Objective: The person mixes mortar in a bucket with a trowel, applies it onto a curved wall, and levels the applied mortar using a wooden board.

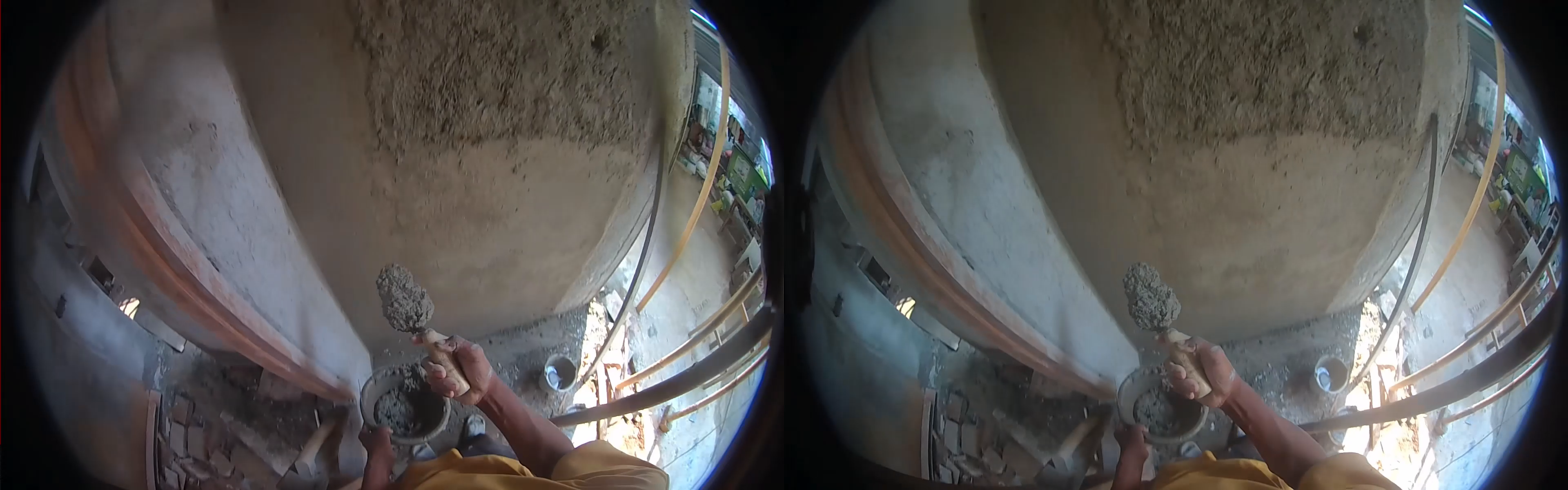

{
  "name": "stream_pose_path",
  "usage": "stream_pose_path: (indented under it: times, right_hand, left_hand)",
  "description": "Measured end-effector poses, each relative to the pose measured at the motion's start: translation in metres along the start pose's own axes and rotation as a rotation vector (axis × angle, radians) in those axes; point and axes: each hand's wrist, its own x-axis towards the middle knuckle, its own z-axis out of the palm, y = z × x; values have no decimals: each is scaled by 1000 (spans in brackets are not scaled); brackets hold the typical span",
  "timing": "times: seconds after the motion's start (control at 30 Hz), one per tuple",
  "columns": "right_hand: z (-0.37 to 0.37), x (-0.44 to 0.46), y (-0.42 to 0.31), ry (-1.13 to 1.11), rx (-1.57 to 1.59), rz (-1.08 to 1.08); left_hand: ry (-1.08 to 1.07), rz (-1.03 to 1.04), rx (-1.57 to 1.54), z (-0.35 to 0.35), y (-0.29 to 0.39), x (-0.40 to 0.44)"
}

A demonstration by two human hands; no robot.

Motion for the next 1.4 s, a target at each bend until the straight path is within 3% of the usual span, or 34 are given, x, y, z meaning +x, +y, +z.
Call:
stream_pose_path:
  times: [0.03,0.1,0.2,0.27,0.33,0.4,0.6,0.67,0.73,0.77,0.83,0.9,1.0,1.07,1.13,1.17,1.2,1.23,1.27,1.3,1.33,1.37,1.4]
  right_hand:
    - [30,5,-13,-52,-33,-118]
    - [99,25,-56,-55,-325,-536]
    - [200,50,-125,182,-809,-1201]
    - [240,89,-194,293,-958,-1891]
    - [288,91,-257,475,-994,-2408]
    - [316,84,-317,717,-971,-2778]
    - [340,101,-383,939,-862,-3093]
    - [314,157,-408,987,-1137,-2820]
    - [227,225,-401,999,-2087,-1600]
    - [130,257,-355,662,-2355,-1608]
    - [-1,209,-186,275,-2261,-1066]
    - [-80,122,-60,218,-2086,-497]
    - [-133,9,22,117,-1983,108]
    - [-153,-29,40,85,-1971,320]
    - [-180,-39,56,152,-1957,418]
    - [-200,-33,74,298,-1956,369]
    - [-222,-23,89,364,-1853,498]
    - [-311,-20,140,61,-1956,228]
    - [-288,-23,133,-90,-1971,226]
    - [-269,-35,118,-83,-1843,93]
    - [-252,-44,91,-58,-1733,-52]
    - [-222,-52,62,32,-1804,-30]
    - [-237,-51,61,204,-1885,148]
  left_hand:
    - [61,53,49,-19,-46,39]
    - [143,79,155,-32,-70,57]
    - [169,25,184,-26,-46,64]
    - [174,19,194,-23,-33,67]
    - [184,16,196,-20,-23,72]
    - [188,11,201,-14,-13,76]
    - [226,-12,207,-1,9,92]
    - [242,-16,223,-1,11,92]
    - [255,-35,255,-7,4,77]
    - [263,-30,271,-10,4,74]
    - [267,-17,281,-6,-3,74]
    - [263,5,309,-6,-9,64]
    - [189,135,329,11,1,30]
    - [109,297,462,5,-54,75]
    - [24,316,694,44,22,21]
    - [-75,406,752,46,6,36]
    - [-117,418,804,58,14,33]
    - [-189,388,838,70,19,32]
    - [-241,358,849,79,20,32]
    - [-231,399,885,75,-6,50]
    - [-308,394,849,93,24,30]
    - [-334,415,865,101,29,25]
    - [-366,450,871,106,31,22]
